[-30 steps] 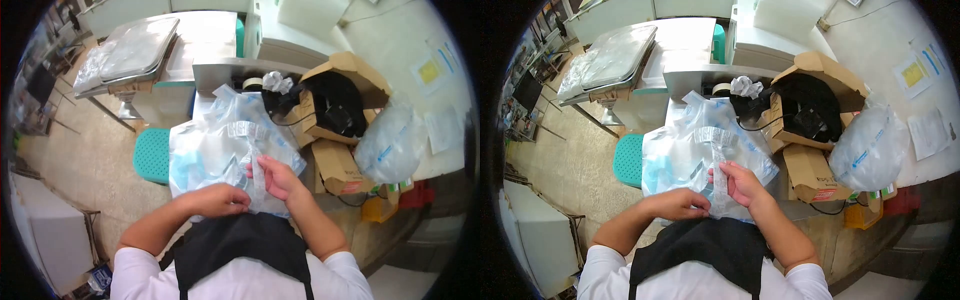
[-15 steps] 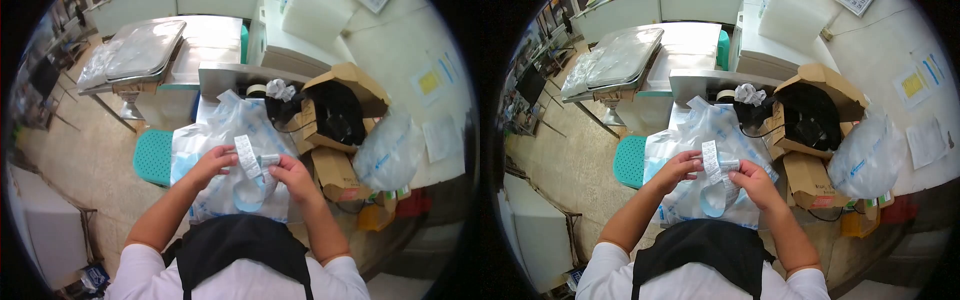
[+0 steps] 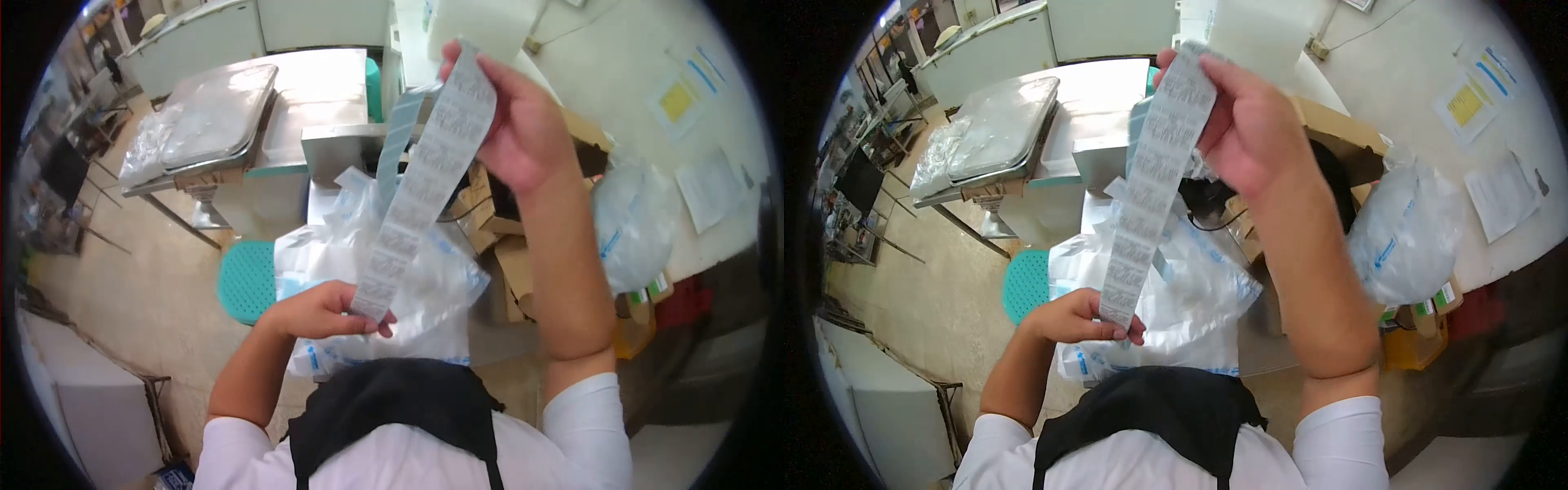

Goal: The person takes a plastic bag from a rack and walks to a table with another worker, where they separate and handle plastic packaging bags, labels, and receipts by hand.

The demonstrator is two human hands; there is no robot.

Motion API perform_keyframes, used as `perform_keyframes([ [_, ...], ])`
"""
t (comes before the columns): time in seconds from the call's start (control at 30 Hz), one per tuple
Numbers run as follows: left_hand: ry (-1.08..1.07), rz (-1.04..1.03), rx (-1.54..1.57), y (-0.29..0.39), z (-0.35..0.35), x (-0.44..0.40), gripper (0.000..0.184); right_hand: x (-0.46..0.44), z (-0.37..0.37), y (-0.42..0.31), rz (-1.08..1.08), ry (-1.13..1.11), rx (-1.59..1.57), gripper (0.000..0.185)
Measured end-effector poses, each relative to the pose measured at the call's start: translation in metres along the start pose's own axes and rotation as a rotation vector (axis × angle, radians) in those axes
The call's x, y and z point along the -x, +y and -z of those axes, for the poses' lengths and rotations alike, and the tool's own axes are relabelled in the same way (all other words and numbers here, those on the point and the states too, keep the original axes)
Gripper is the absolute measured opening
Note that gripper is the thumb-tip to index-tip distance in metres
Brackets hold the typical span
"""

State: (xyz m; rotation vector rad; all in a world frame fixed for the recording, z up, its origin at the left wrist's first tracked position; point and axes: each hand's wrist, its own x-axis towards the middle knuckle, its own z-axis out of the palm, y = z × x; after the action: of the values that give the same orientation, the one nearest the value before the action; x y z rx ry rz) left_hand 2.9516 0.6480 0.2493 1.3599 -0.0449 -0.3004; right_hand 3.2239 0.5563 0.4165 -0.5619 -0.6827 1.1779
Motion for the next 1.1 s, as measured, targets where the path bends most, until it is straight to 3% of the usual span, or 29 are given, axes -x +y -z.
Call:
perform_keyframes([
  [0.1,0.014,-0.056,-0.020,0.016,-0.007,0.023,0.033,-0.018,-0.005,-0.013,0.046,-0.008,0.137,0.034],
  [0.2,0.048,-0.113,0.073,0.019,-0.011,0.034,0.032,-0.012,-0.008,0.032,-0.059,0.215,0.218,0.033],
  [0.33,0.224,-0.084,0.391,0.045,-0.028,0.032,0.038,0.030,0.028,0.117,-0.642,0.192,0.571,0.030],
  [0.4,0.358,-0.049,0.539,0.051,-0.032,0.022,0.041,0.045,0.045,0.140,-0.864,0.058,1.024,0.032],
  [0.5,0.501,-0.012,0.623,0.048,-0.023,0.007,0.045,0.063,0.071,0.146,-0.399,-0.001,1.548,0.038],
  [0.6,0.575,-0.034,0.731,0.037,-0.007,-0.010,0.044,0.075,0.049,0.113,-0.715,-0.015,0.934,0.041],
  [0.63,0.589,-0.047,0.757,0.034,-0.003,-0.016,0.043,0.084,0.038,0.117,-0.729,-0.078,0.894,0.037],
  [0.73,0.582,-0.048,0.794,0.035,-0.002,-0.030,0.042,0.109,0.025,0.161,-0.384,-0.196,0.952,0.032],
  [0.83,0.582,-0.102,0.773,0.018,0.005,-0.044,0.045,0.113,0.030,0.174,-0.676,0.022,0.743,0.028],
  [0.93,0.529,0.008,0.704,-0.005,0.006,-0.030,0.046,0.119,0.035,0.174,-0.606,0.256,0.578,0.029],
  [1.0,0.541,0.091,0.166,-0.015,-0.012,-0.011,0.045,0.121,0.041,0.171,-0.567,0.323,0.585,0.028],
  [1.03,0.457,-0.117,0.287,-0.018,-0.024,-0.013,0.038,0.123,0.043,0.171,-0.553,0.355,0.586,0.028],
  [1.1,0.606,-0.044,0.213,-0.026,-0.031,-0.013,0.031,0.124,0.047,0.173,-0.568,0.365,0.627,0.026],
])
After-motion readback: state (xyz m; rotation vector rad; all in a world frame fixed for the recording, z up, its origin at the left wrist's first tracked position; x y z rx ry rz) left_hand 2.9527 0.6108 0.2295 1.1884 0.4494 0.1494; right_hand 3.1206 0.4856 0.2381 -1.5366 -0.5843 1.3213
